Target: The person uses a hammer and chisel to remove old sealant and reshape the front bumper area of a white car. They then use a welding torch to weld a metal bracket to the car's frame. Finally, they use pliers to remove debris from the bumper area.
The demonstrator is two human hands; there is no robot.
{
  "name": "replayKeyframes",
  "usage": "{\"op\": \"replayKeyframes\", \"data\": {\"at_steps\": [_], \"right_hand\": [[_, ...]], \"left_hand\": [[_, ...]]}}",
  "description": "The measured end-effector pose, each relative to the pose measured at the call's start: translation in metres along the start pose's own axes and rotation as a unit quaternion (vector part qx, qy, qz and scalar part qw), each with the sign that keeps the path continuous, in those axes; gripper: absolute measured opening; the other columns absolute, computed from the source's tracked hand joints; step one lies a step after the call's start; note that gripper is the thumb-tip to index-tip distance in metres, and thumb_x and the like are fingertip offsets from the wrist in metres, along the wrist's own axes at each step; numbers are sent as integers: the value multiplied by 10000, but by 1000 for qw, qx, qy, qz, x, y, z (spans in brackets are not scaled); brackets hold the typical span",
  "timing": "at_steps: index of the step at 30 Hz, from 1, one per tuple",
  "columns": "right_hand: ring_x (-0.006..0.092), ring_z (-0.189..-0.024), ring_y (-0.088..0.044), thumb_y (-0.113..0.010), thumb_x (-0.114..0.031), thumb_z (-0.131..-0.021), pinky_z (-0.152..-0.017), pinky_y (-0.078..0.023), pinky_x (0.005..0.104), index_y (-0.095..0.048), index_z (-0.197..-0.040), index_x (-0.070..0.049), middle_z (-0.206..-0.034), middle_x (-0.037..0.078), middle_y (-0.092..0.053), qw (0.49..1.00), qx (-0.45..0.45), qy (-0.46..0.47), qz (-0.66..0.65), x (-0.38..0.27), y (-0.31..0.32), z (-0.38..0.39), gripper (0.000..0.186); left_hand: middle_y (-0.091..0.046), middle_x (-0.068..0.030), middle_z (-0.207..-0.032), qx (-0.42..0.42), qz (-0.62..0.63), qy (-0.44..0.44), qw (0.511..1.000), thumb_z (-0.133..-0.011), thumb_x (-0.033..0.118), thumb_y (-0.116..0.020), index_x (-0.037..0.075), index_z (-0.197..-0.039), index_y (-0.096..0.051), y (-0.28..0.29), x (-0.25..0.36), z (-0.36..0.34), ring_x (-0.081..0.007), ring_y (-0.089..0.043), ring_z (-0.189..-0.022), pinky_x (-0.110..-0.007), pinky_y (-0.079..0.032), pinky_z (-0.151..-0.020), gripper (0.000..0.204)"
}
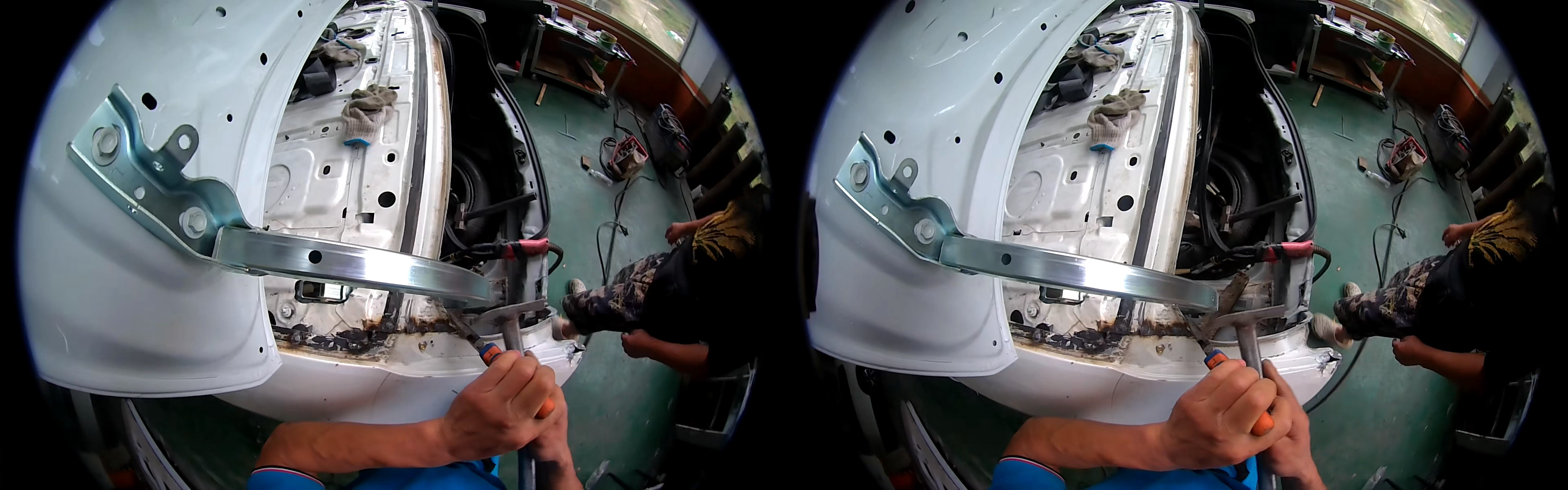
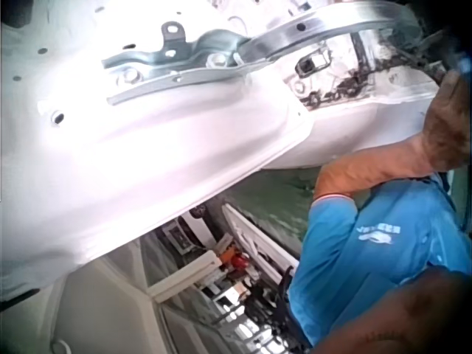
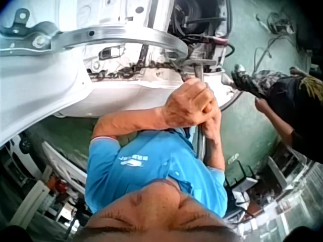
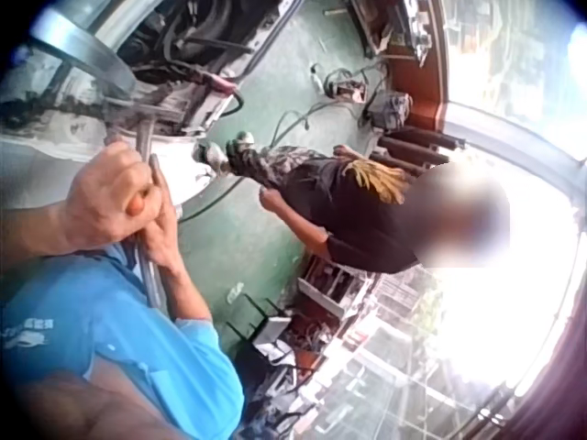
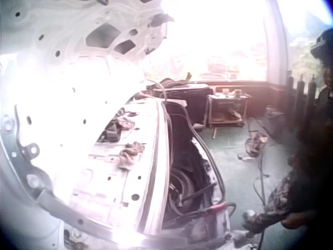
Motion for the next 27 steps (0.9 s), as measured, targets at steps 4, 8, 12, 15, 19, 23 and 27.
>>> {"op": "replayKeyframes", "data": {"at_steps": [4,8,12,15,19,23,27], "right_hand": [[210,-1276,-541,-682,-107,-937,-1070,-450,322,-272,-1574,49,-1451,168,-512,993,21,-18,-117,-14,-8,-1,774],[197,-1225,-572,-679,-99,-941,-1050,-463,315,-269,-1578,41,-1378,147,-565,995,28,-28,-96,6,-5,1,771],[196,-1236,-563,-682,-111,-942,-1058,-456,320,-270,-1577,41,-1383,148,-561,991,7,-37,-125,3,-11,1,772],[193,-1221,-574,-679,-110,-943,-1048,-462,315,-270,-1577,40,-1368,148,-575,991,14,-40,-128,4,-16,2,769],[181,-1149,-613,-665,-94,-946,-1001,-492,301,-266,-1581,29,-1302,148,-621,996,32,-27,-78,8,-15,3,760],[197,-1013,-663,-606,-76,-961,-880,-546,307,-221,-1594,18,-1185,173,-657,985,89,-25,-145,-5,-6,-1,746],[207,-1031,-668,-583,-62,-957,-888,-547,311,-204,-1596,21,-1206,190,-654,984,118,41,-126,0,1,2,747]], "left_hand": [[-559,-87,-960,-4,15,-9,1000,-770,100,-681,98,-950,-664,1,-3,2,-259,-628,-922,-413,-574,-879,181],[-557,-88,-968,9,27,-9,1000,-775,92,-687,98,-958,-664,7,-8,0,-260,-636,-936,-421,-576,-899,185],[-549,-87,-970,13,20,2,1000,-772,90,-697,98,-962,-662,13,-13,2,-256,-638,-934,-423,-577,-901,193],[-570,-132,-1060,21,41,6,999,-730,165,-654,61,-902,-687,11,-11,7,-299,-595,-984,-449,-509,-954,204],[-565,-131,-1050,27,51,7,998,-729,159,-657,53,-903,-687,12,-10,8,-302,-594,-978,-450,-511,-947,206],[-563,-130,-1041,25,49,10,998,-725,154,-663,47,-900,-680,14,-12,8,-295,-593,-959,-447,-515,-928,206],[-563,-125,-1033,21,44,-2,999,-727,154,-669,45,-920,-671,12,-10,8,-282,-593,-941,-432,-521,-903,222]]}}
Point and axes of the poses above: each hand's wrist, its own z-axis away from the middle knuckle, its own y-axis out of the back of the hand, x = y × z, the point moved 4 cm from there along -z, towards the middle knuckle
